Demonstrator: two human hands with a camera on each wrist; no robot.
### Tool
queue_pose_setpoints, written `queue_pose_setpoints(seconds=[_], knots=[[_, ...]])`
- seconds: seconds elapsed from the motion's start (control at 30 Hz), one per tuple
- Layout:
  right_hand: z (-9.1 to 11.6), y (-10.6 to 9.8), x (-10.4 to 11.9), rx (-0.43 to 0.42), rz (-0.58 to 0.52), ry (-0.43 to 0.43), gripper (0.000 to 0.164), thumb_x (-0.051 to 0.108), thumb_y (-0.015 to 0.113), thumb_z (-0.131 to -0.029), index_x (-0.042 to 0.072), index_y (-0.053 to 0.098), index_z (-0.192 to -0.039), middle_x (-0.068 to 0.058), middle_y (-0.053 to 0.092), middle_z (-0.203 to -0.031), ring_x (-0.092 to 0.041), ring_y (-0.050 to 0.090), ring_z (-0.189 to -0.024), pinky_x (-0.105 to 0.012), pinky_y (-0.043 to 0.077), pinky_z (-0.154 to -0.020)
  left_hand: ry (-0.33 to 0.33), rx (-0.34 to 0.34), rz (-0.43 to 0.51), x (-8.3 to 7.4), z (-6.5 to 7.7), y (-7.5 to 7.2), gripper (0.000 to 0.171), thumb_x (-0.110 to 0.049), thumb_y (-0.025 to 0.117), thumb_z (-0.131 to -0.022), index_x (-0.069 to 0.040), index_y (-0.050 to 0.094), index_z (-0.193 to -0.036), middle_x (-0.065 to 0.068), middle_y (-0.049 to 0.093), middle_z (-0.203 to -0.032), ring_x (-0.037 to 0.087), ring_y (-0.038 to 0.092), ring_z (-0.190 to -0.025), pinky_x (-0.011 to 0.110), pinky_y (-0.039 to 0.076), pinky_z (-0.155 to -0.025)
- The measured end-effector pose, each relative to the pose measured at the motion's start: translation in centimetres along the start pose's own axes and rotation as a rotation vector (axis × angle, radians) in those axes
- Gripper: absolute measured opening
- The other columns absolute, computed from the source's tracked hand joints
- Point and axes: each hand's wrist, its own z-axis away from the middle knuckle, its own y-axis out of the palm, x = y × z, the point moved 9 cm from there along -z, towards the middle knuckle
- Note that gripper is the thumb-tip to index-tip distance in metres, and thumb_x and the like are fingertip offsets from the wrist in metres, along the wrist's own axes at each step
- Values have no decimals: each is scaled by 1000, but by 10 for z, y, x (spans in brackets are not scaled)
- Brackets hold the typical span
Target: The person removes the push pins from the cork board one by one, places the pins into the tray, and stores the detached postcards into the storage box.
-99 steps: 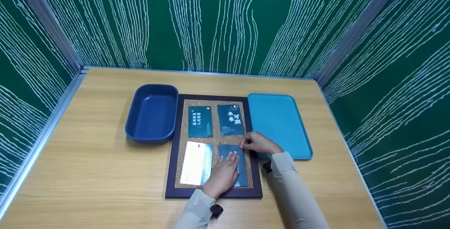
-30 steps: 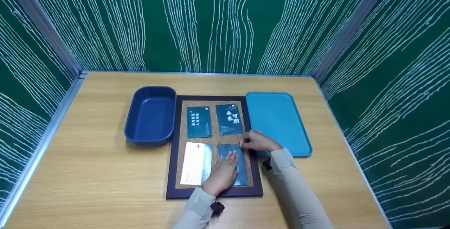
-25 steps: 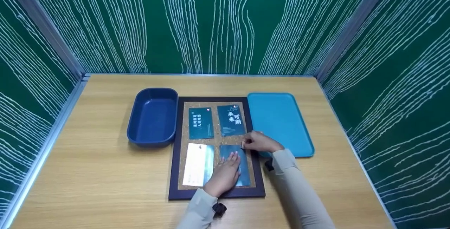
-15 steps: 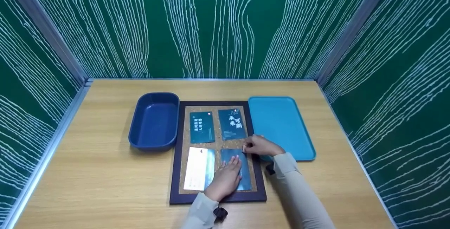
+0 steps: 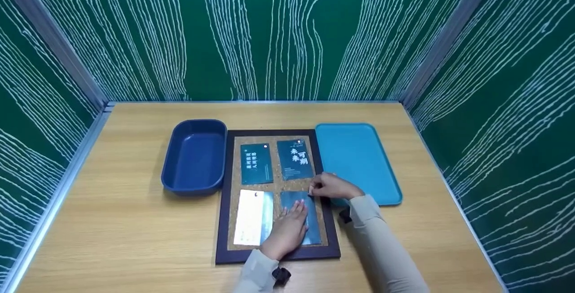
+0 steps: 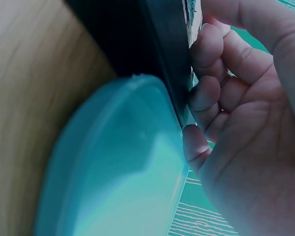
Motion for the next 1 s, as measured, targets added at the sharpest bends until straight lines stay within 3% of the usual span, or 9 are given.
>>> queue_pose_setpoints(seconds=[0.17,0.47,0.7,1.0], knots=[[0,-2,-3,2,-63,40,14,15,60,-92,10,72,-88,0,69,-83,-9,54,-65,-24,46,-61,6,-3,-4,0,-1,-1,51,-26,51,-99,-4,42,-144,10,36,-154,24,32,-144,46,29,-117],[1,-7,-7,-22,-88,58,12,13,59,-91,10,70,-88,-1,68,-85,-9,55,-68,-23,47,-63,15,0,2,-1,-1,-2,51,-26,50,-100,-5,41,-145,10,35,-154,24,30,-144,46,28,-117],[2,-16,-1,-42,-125,-9,14,6,56,-91,2,69,-90,-10,69,-91,-11,53,-68,-22,45,-60,27,-25,-4,-2,0,-5,51,-25,53,-98,-2,44,-142,12,39,-152,26,34,-142,47,31,-115],[1,-27,-12,-76,-133,65,14,9,56,-92,5,69,-89,-4,65,-83,-12,48,-62,-23,39,-54,16,-5,-7,-1,0,-2,51,-26,51,-99,-4,43,-144,10,38,-153,25,34,-143,46,31,-116]])
